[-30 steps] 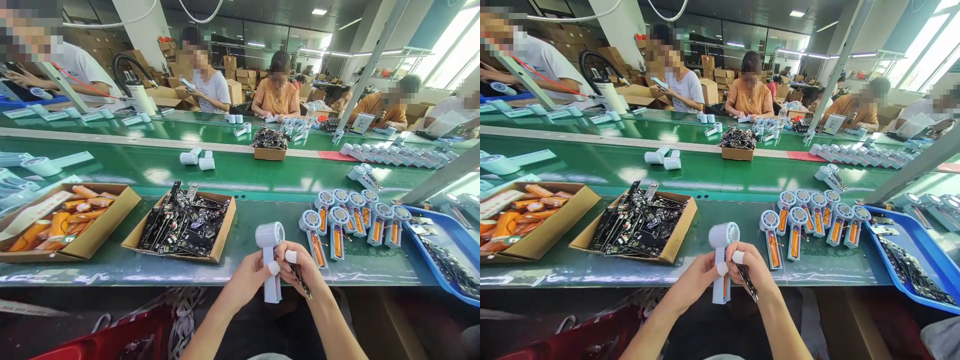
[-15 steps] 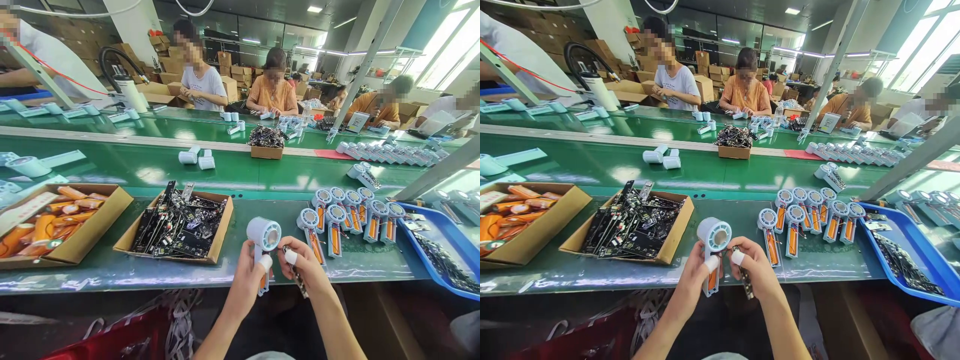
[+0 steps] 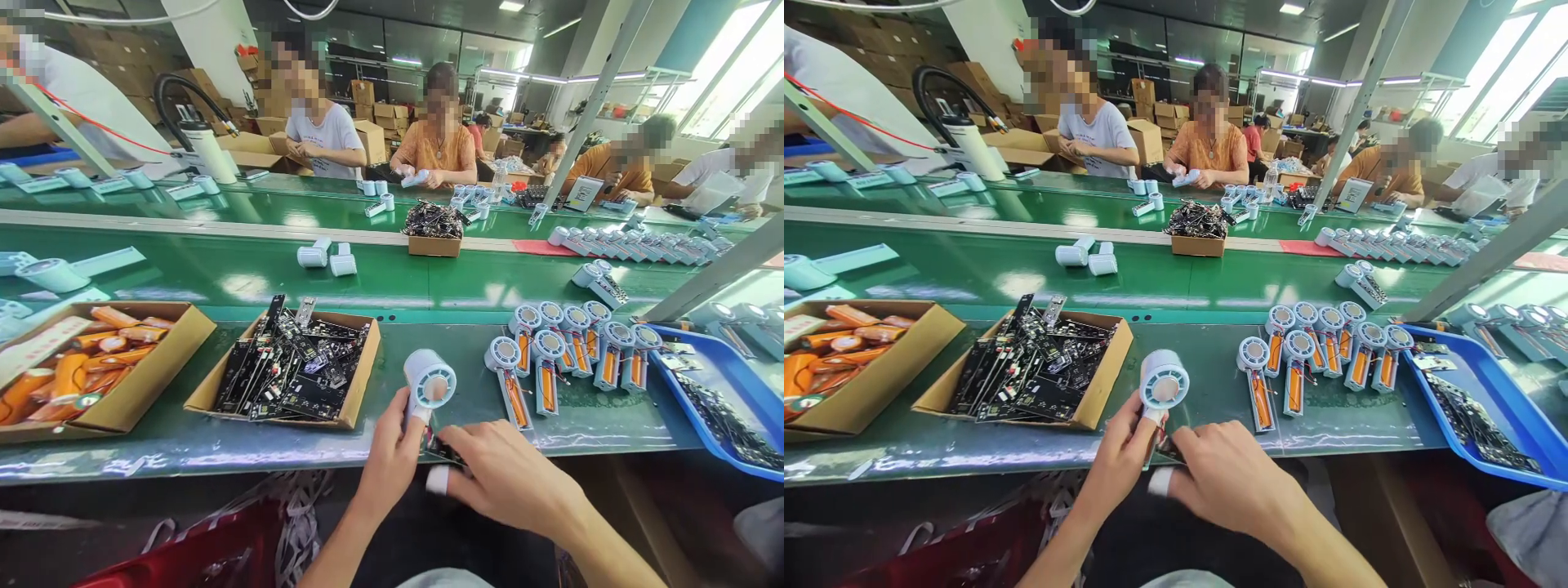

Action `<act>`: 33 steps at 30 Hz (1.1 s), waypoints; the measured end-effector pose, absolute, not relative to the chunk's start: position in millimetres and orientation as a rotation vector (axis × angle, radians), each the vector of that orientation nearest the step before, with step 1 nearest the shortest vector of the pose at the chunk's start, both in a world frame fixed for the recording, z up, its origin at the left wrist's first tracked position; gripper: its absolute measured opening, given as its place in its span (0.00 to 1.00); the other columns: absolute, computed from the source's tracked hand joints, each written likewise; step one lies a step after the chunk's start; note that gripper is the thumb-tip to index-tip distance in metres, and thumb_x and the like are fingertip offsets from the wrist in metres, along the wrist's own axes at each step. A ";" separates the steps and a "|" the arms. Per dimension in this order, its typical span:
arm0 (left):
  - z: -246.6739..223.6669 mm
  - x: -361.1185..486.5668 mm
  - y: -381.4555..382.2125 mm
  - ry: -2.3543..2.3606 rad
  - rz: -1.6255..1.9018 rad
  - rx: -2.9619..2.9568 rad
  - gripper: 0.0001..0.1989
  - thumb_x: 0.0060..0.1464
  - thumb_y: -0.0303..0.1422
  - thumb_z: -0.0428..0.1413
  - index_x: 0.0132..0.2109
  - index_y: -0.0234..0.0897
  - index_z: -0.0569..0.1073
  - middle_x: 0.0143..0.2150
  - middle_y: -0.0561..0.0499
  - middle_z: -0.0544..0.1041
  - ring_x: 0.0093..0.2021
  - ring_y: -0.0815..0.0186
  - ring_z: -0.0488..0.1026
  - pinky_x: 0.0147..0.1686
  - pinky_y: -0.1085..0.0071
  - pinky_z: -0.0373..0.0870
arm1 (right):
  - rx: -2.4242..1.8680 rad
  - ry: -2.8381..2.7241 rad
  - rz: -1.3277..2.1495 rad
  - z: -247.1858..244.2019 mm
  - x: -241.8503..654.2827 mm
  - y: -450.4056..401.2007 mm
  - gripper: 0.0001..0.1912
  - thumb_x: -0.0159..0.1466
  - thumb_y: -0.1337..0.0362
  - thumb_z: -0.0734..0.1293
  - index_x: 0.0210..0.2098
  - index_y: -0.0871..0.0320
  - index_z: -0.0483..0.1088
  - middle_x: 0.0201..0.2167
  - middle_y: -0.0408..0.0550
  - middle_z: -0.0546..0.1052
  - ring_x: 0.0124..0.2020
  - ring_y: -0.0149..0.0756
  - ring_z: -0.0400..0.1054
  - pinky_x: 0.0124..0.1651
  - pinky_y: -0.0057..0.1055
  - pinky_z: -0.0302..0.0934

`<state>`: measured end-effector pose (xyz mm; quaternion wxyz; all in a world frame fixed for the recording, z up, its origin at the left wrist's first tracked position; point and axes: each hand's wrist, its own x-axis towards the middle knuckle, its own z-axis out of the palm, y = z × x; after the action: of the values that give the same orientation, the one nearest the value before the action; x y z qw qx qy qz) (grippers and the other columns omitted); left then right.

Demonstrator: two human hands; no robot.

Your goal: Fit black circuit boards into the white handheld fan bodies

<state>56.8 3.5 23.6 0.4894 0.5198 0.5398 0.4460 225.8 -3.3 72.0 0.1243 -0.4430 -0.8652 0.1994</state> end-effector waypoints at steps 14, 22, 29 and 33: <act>20.9 60.7 -7.4 0.953 1.036 0.975 0.16 0.54 0.40 0.57 0.48 0.39 0.74 0.41 0.49 0.79 0.43 0.60 0.75 0.45 0.69 0.72 | -1.157 -1.363 1.508 28.8 201.3 -14.1 0.32 0.65 0.35 0.59 0.19 0.55 0.55 0.13 0.36 0.57 0.15 0.23 0.46 0.19 0.25 0.42; 9.3 69.7 -9.3 1.370 1.099 1.163 0.15 0.60 0.39 0.51 0.51 0.41 0.73 0.51 0.45 0.79 0.56 0.55 0.72 0.52 0.65 0.70 | -1.255 -1.340 1.223 22.3 201.2 -33.9 0.17 0.67 0.50 0.66 0.45 0.57 0.68 0.21 0.37 0.67 0.20 0.28 0.60 0.23 0.24 0.56; 5.1 70.2 -2.2 1.207 1.081 1.081 0.14 0.60 0.39 0.51 0.50 0.42 0.74 0.53 0.47 0.79 0.58 0.57 0.73 0.52 0.67 0.71 | -1.383 -1.568 0.634 0.8 197.0 -44.5 0.22 0.71 0.64 0.59 0.63 0.54 0.66 0.52 0.57 0.77 0.49 0.45 0.75 0.48 0.35 0.72; 4.7 77.0 -7.0 1.215 1.133 1.030 0.23 0.62 0.42 0.49 0.61 0.40 0.65 0.66 0.43 0.68 0.67 0.56 0.62 0.63 0.62 0.62 | -1.612 -1.923 0.261 0.7 187.3 -41.1 0.30 0.68 0.71 0.56 0.69 0.58 0.57 0.36 0.55 0.79 0.29 0.42 0.77 0.29 0.31 0.71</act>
<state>77.0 -7.0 4.7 0.5594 0.4368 0.5152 0.4804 187.3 -41.1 0.7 0.3044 -0.6086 -0.7261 0.0987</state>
